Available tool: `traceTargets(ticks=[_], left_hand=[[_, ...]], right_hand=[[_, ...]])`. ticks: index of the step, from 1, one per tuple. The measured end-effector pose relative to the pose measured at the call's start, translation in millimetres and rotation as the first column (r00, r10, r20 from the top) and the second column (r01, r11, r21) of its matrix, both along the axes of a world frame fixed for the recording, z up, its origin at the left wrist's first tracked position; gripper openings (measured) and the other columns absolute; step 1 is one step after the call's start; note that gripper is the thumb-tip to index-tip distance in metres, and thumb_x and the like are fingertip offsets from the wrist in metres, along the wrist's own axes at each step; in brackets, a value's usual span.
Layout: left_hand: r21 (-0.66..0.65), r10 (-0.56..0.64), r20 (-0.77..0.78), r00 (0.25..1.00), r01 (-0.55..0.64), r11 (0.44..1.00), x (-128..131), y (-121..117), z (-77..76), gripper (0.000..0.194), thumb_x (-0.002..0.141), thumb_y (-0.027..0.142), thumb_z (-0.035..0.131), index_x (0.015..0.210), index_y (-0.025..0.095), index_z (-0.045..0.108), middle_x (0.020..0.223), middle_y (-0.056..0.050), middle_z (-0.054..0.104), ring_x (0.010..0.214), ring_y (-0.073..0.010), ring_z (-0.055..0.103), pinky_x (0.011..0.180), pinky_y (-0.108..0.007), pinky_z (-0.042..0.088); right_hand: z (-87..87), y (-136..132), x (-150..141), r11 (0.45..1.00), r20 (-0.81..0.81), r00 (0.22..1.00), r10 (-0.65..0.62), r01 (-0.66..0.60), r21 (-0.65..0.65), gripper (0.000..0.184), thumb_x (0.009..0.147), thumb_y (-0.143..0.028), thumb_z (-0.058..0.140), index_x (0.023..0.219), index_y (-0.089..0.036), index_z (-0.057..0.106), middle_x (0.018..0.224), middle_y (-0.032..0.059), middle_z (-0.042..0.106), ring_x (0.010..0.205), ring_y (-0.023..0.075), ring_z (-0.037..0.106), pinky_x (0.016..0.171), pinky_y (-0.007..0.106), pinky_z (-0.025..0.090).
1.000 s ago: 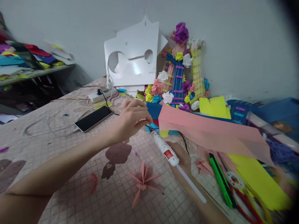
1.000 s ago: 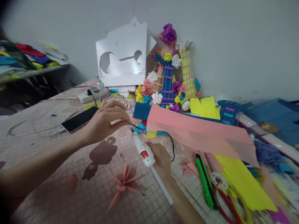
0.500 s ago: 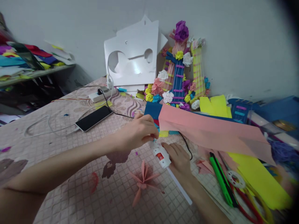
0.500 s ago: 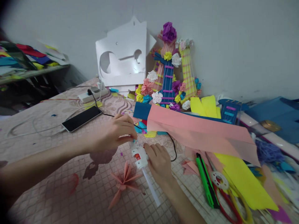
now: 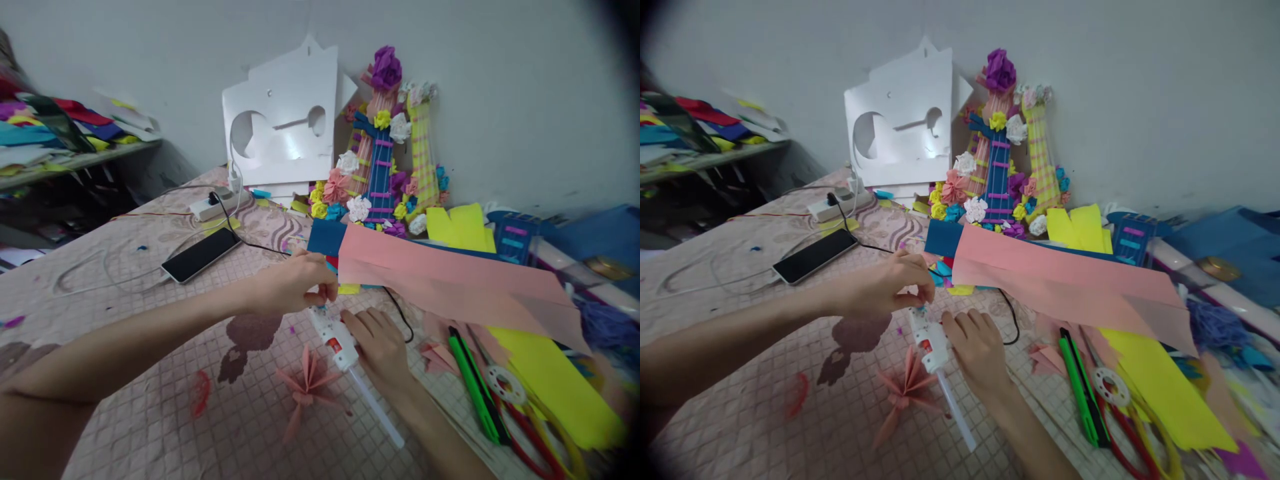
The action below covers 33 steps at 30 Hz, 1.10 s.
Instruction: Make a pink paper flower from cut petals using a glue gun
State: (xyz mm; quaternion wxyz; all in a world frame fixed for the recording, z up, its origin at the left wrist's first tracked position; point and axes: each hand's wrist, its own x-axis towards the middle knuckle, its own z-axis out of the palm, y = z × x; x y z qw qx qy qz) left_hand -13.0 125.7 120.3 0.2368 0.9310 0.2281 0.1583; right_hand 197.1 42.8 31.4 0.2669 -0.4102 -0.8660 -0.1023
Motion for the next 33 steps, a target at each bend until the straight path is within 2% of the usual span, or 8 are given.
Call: traceTargets(ticks=[5, 11, 14, 16, 18, 22, 25, 33], left_hand=[[-0.224, 0.088, 0.164, 0.983, -0.049, 0.973, -14.6, 7.6, 3.7, 0.009, 0.079, 0.013, 0.059, 0.087, 0.015, 0.063, 0.086, -0.003, 0.067, 0.078, -0.0113, 0.060, 0.072, -0.023, 0.045], [-0.487, 0.365, 0.332, 0.870, -0.173, 0.856, -38.5, 40.9, -29.8, 0.014, 0.076, 0.023, 0.062, 0.085, 0.013, 0.060, 0.075, -0.003, 0.066, 0.067, -0.0104, 0.061, 0.063, -0.023, 0.048], [-0.384, 0.518, 0.306, 0.799, -0.394, 0.835, -49.1, 63.1, -46.5, 0.015, 0.075, 0.022, 0.060, 0.087, 0.013, 0.062, 0.075, -0.004, 0.067, 0.065, -0.0119, 0.061, 0.061, -0.024, 0.049], [-0.165, 0.635, 0.245, 0.732, -0.615, 0.772, -55.1, 82.4, -54.4, 0.013, 0.075, 0.018, 0.057, 0.084, 0.013, 0.064, 0.072, -0.004, 0.067, 0.065, -0.0132, 0.062, 0.062, -0.024, 0.049], [-0.082, 0.686, 0.245, 0.685, -0.690, 0.719, -59.7, 105.1, -59.5, 0.014, 0.073, 0.015, 0.056, 0.082, 0.012, 0.067, 0.074, -0.005, 0.066, 0.069, -0.0160, 0.061, 0.066, -0.027, 0.048], [0.037, 0.730, 0.240, 0.640, -0.758, 0.652, -65.0, 150.5, -64.5, 0.017, 0.069, 0.006, 0.053, 0.078, 0.011, 0.067, 0.095, -0.011, 0.064, 0.089, -0.0223, 0.059, 0.082, -0.033, 0.045], [0.081, 0.726, 0.183, 0.663, -0.746, 0.661, -67.7, 170.6, -67.6, 0.024, 0.061, 0.003, 0.060, 0.082, 0.011, 0.066, 0.100, -0.011, 0.063, 0.096, -0.0258, 0.056, 0.087, -0.035, 0.042], [0.196, 0.739, 0.220, 0.637, -0.771, 0.606, -74.9, 144.4, -69.3, 0.030, 0.068, 0.001, 0.046, 0.089, 0.013, 0.063, 0.089, -0.009, 0.060, 0.086, -0.0215, 0.053, 0.078, -0.032, 0.040]], right_hand=[[-4.3, 0.9, 3.2, 0.999, -0.021, 1.000, -0.011, 0.010, -0.041, 0.030, 0.089, -0.017, 0.037, 0.111, -0.011, 0.056, 0.085, 0.0101, 0.061, 0.081, 0.0233, 0.048, 0.072, 0.036, 0.040], [-12.1, 1.9, 7.9, 0.994, -0.121, 0.992, -0.042, 0.029, -0.110, 0.031, 0.086, -0.019, 0.043, 0.114, -0.015, 0.055, 0.089, 0.0086, 0.062, 0.083, 0.0227, 0.054, 0.074, 0.036, 0.043], [-11.6, 4.7, 8.1, 0.994, -0.276, 0.959, -0.064, 0.037, -0.103, 0.026, 0.088, -0.021, 0.044, 0.110, -0.019, 0.056, 0.090, 0.0074, 0.064, 0.083, 0.0212, 0.058, 0.073, 0.034, 0.046], [-11.0, 7.4, 8.3, 0.995, -0.352, 0.933, -0.074, 0.046, -0.088, 0.022, 0.088, -0.022, 0.045, 0.106, -0.022, 0.057, 0.088, 0.0054, 0.065, 0.079, 0.0192, 0.060, 0.070, 0.032, 0.048], [-10.8, 9.8, 9.0, 0.993, -0.385, 0.919, -0.089, 0.050, -0.110, 0.020, 0.087, -0.023, 0.049, 0.105, -0.023, 0.058, 0.086, 0.0042, 0.066, 0.077, 0.0183, 0.062, 0.068, 0.030, 0.049], [-11.7, 10.8, 11.0, 0.977, -0.421, 0.896, -0.140, 0.055, -0.206, 0.020, 0.086, -0.023, 0.052, 0.105, -0.024, 0.059, 0.089, 0.0046, 0.066, 0.080, 0.0192, 0.063, 0.070, 0.031, 0.050], [-11.0, 9.5, 11.6, 0.965, -0.452, 0.874, -0.179, 0.067, -0.252, 0.019, 0.084, -0.022, 0.053, 0.101, -0.024, 0.060, 0.089, 0.0036, 0.067, 0.081, 0.0195, 0.063, 0.070, 0.031, 0.050], [6.3, 10.0, 4.7, 0.898, -0.455, 0.810, -0.370, 0.185, -0.400, 0.014, 0.082, -0.032, 0.053, 0.083, -0.020, 0.061, 0.069, 0.0015, 0.065, 0.061, 0.0178, 0.060, 0.057, 0.027, 0.049]])
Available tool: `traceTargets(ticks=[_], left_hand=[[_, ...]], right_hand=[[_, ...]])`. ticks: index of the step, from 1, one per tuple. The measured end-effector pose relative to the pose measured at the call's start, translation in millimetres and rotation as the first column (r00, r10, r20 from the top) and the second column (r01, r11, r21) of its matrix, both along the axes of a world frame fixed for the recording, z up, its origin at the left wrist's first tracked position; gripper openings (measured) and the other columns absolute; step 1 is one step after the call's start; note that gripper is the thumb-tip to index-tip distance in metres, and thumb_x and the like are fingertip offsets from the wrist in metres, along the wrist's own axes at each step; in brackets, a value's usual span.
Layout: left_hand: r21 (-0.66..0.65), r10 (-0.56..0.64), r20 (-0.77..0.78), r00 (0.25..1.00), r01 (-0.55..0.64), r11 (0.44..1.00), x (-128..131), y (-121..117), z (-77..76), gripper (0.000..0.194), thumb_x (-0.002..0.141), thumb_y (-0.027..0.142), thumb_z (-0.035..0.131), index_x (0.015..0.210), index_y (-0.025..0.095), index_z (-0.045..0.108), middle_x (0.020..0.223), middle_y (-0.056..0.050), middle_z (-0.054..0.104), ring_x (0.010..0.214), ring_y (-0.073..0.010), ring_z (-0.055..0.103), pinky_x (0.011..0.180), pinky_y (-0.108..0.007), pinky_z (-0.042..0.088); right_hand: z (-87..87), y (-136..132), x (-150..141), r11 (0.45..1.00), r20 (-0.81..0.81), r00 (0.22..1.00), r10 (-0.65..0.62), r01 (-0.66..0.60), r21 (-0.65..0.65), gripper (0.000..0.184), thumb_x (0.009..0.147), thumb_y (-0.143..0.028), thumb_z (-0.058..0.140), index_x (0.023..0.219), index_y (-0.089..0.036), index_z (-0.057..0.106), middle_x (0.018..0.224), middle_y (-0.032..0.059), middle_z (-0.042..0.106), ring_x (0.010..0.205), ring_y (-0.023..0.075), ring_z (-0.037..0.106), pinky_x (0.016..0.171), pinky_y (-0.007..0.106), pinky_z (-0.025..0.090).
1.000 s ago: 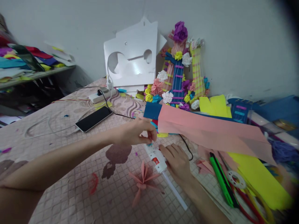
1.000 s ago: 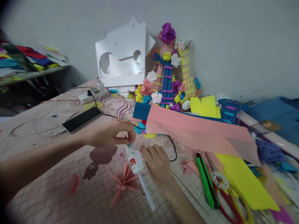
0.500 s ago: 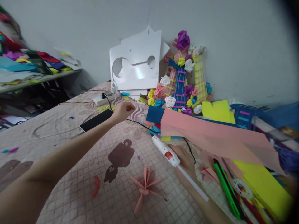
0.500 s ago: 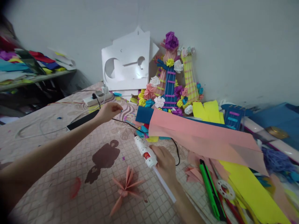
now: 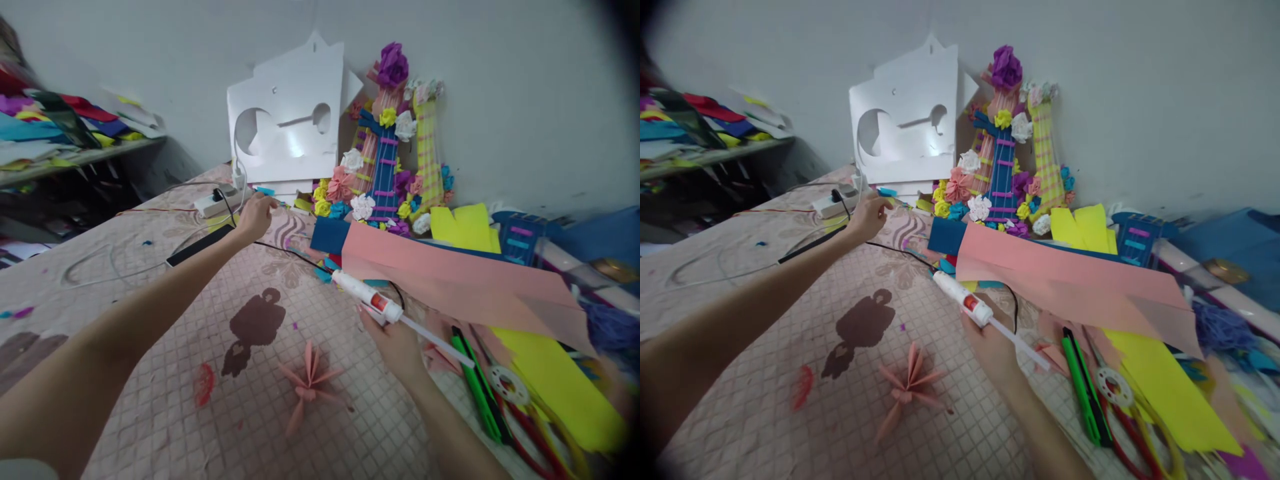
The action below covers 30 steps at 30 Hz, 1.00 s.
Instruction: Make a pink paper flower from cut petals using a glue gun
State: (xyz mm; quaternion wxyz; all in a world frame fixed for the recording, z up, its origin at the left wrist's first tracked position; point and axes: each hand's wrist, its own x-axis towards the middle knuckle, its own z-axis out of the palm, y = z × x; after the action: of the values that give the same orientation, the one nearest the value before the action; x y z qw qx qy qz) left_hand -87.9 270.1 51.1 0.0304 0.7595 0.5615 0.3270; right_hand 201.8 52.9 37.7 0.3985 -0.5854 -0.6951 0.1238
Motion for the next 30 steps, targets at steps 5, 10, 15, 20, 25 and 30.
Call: traceTargets(ticks=[5, 10, 15, 20, 25, 30], left_hand=[[-0.010, -0.007, 0.002, 1.000, 0.007, 1.000, -0.9, -49.3, 4.1, 0.026, 0.071, 0.004, 0.047, 0.091, 0.015, 0.060, 0.065, -0.001, 0.054, 0.065, -0.0149, 0.050, 0.066, -0.026, 0.038], [-0.012, -0.240, -0.024, 0.970, 0.240, 0.971, 7.3, -125.2, 1.9, 0.012, 0.081, 0.020, 0.053, 0.090, 0.016, 0.060, 0.076, -0.002, 0.061, 0.070, -0.0140, 0.055, 0.066, -0.025, 0.039], [-0.102, -0.373, -0.019, 0.928, 0.369, 0.924, 16.8, -197.5, -2.5, 0.019, 0.089, 0.023, 0.048, 0.080, 0.016, 0.063, 0.073, -0.002, 0.061, 0.066, -0.0116, 0.055, 0.063, -0.023, 0.039], [-0.091, -0.504, 0.099, 0.858, 0.513, 0.854, 20.9, -231.0, -8.6, 0.016, 0.089, 0.019, 0.049, 0.083, 0.016, 0.064, 0.084, -0.004, 0.061, 0.082, -0.0145, 0.055, 0.074, -0.027, 0.042], [-0.121, -0.622, 0.131, 0.772, 0.635, 0.763, 31.2, -252.0, -15.6, 0.008, 0.084, 0.024, 0.060, 0.080, 0.018, 0.065, 0.079, -0.003, 0.060, 0.078, -0.0149, 0.052, 0.074, -0.029, 0.041], [-0.097, -0.579, 0.141, 0.803, 0.593, 0.799, 33.4, -263.3, -23.0, 0.010, 0.088, 0.026, 0.056, 0.091, 0.018, 0.062, 0.094, -0.005, 0.060, 0.087, -0.0163, 0.053, 0.078, -0.031, 0.042]], right_hand=[[5.1, 2.0, 3.3, 0.996, -0.020, 0.997, -0.071, 0.069, -0.058, 0.020, 0.078, -0.038, 0.057, 0.075, -0.019, 0.061, 0.059, 0.0007, 0.062, 0.056, 0.0183, 0.059, 0.049, 0.027, 0.046], [4.9, -1.2, 18.7, 0.995, -0.020, 1.000, 0.012, -0.014, -0.095, 0.021, 0.076, -0.039, 0.062, 0.084, -0.020, 0.063, 0.068, 0.0024, 0.066, 0.071, 0.0214, 0.063, 0.062, 0.032, 0.051], [15.1, -7.3, 35.2, 0.964, -0.060, 0.987, 0.151, -0.160, -0.214, 0.031, 0.075, -0.044, 0.064, 0.095, -0.021, 0.065, 0.091, 0.0048, 0.070, 0.088, 0.0243, 0.065, 0.076, 0.039, 0.053], [29.9, -13.0, 50.1, 0.892, -0.060, 0.957, 0.285, -0.287, -0.349, 0.034, 0.071, -0.048, 0.066, 0.089, -0.019, 0.066, 0.084, 0.0051, 0.070, 0.079, 0.0232, 0.066, 0.067, 0.035, 0.054], [34.2, -19.6, 61.7, 0.836, 0.013, 0.932, 0.363, -0.319, -0.445, 0.033, 0.072, -0.051, 0.064, 0.080, -0.020, 0.067, 0.069, 0.0037, 0.066, 0.067, 0.0208, 0.063, 0.056, 0.031, 0.051], [29.1, -29.1, 69.4, 0.813, 0.137, 0.917, 0.374, -0.254, -0.524, 0.031, 0.070, -0.051, 0.065, 0.077, -0.021, 0.067, 0.066, 0.0033, 0.065, 0.058, 0.0193, 0.061, 0.048, 0.029, 0.047]])
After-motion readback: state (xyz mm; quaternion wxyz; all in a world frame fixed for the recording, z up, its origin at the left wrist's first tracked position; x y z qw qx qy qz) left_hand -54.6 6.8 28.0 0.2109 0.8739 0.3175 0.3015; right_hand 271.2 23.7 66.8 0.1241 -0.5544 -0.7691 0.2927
